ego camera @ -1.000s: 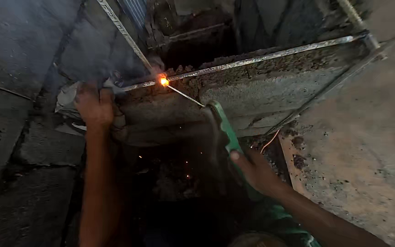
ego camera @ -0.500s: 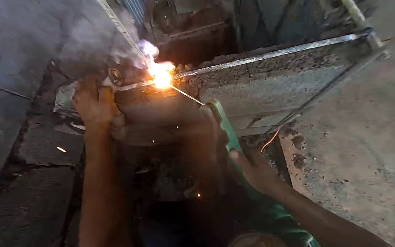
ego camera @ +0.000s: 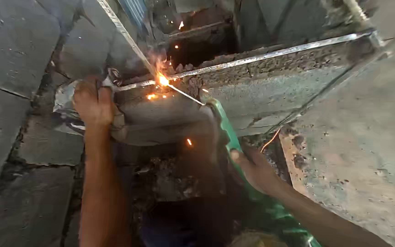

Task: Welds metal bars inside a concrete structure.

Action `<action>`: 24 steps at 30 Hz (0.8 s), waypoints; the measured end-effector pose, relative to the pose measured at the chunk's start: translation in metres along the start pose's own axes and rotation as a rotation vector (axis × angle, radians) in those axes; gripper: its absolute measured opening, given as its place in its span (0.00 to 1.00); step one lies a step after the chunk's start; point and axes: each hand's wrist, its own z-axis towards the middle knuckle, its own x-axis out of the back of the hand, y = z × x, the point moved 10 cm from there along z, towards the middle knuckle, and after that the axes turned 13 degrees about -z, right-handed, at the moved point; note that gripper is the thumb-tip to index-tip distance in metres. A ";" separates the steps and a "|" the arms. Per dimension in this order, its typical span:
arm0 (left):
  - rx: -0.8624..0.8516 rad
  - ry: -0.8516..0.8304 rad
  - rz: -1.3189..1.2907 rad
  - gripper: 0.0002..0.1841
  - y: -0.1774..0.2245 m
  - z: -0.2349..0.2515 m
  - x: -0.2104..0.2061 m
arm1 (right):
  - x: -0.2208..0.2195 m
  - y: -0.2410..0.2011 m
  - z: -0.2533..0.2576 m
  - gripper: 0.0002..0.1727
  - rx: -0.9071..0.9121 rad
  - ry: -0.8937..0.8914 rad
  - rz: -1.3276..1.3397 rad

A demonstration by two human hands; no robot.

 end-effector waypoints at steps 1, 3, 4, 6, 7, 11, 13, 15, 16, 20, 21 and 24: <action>0.000 0.004 -0.002 0.29 0.001 0.000 0.001 | -0.001 0.001 0.001 0.35 -0.006 -0.002 -0.003; 0.017 0.004 -0.007 0.29 -0.002 0.001 0.000 | -0.002 0.001 0.002 0.35 -0.008 -0.004 0.017; 0.021 0.001 -0.003 0.29 -0.003 0.002 0.000 | -0.002 0.001 0.002 0.35 -0.001 -0.002 0.030; 0.021 0.001 0.008 0.28 -0.003 0.003 0.000 | -0.002 0.001 0.003 0.36 0.011 -0.002 0.045; 0.015 0.004 0.010 0.28 -0.004 0.003 0.000 | -0.002 0.001 0.003 0.36 0.016 -0.005 0.044; -0.015 0.019 0.010 0.28 -0.003 0.005 -0.001 | -0.002 0.001 0.003 0.37 0.010 -0.006 0.037; -0.025 0.019 0.007 0.28 -0.003 0.006 -0.001 | -0.002 0.000 0.002 0.37 0.010 -0.008 0.049; -0.033 0.054 0.005 0.27 0.002 -0.008 0.004 | -0.004 0.001 0.002 0.37 -0.009 -0.028 0.090; -0.033 0.109 -0.001 0.26 0.010 -0.031 0.011 | -0.004 0.003 0.002 0.36 -0.025 -0.039 0.123; 0.633 -0.046 -0.016 0.18 0.043 -0.078 0.012 | 0.011 0.001 0.001 0.26 -0.039 0.044 -0.156; 0.440 -0.047 0.047 0.18 0.041 -0.057 0.011 | 0.015 -0.002 -0.001 0.21 -0.072 0.076 -0.319; 0.010 0.001 0.019 0.28 0.004 -0.002 0.000 | 0.011 0.004 0.000 0.35 -0.020 0.044 -0.363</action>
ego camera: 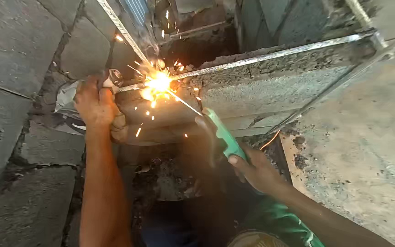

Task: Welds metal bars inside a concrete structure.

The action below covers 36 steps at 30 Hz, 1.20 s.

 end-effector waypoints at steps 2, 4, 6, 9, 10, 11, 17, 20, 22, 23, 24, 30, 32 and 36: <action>-0.027 -0.005 -0.013 0.31 -0.010 0.007 -0.003 | -0.001 0.002 0.000 0.38 0.020 -0.010 0.091; -0.023 0.005 -0.008 0.33 -0.011 0.006 -0.002 | -0.001 0.000 0.001 0.36 0.036 -0.006 0.145; 0.014 0.000 -0.012 0.33 -0.012 0.003 -0.002 | -0.001 -0.001 0.001 0.35 0.027 -0.006 0.181; 0.039 0.006 -0.013 0.30 -0.010 0.003 -0.001 | -0.001 0.000 0.004 0.34 0.016 -0.011 0.217; 0.023 0.004 -0.011 0.29 -0.009 0.004 -0.001 | -0.001 0.000 0.004 0.34 0.019 -0.015 0.235; 0.009 0.006 -0.009 0.29 -0.009 0.005 -0.001 | -0.001 -0.001 0.005 0.35 0.023 -0.019 0.251; 0.086 0.007 0.007 0.28 -0.022 0.001 -0.004 | -0.004 -0.004 0.009 0.34 0.050 -0.016 0.279; 0.043 0.021 0.009 0.30 -0.011 0.001 0.000 | -0.004 -0.003 0.009 0.34 0.045 -0.013 0.302; 0.090 -0.009 -0.017 0.31 -0.016 -0.002 -0.003 | -0.004 -0.005 0.008 0.32 0.049 -0.015 0.326; 0.060 0.016 0.001 0.31 -0.013 0.000 -0.002 | -0.004 -0.004 0.008 0.33 0.045 -0.020 0.312; 0.029 0.023 0.002 0.30 -0.010 0.002 -0.001 | -0.004 -0.003 0.008 0.34 0.033 -0.021 0.297; -0.047 0.024 -0.024 0.27 -0.008 0.005 0.000 | -0.006 -0.002 0.007 0.35 0.027 -0.024 0.324; -0.050 0.032 -0.025 0.26 -0.006 0.005 0.000 | -0.006 -0.002 0.008 0.35 0.030 -0.020 0.321; -0.047 0.026 -0.013 0.26 -0.005 0.005 0.000 | 0.003 0.001 0.009 0.37 0.062 0.100 -0.020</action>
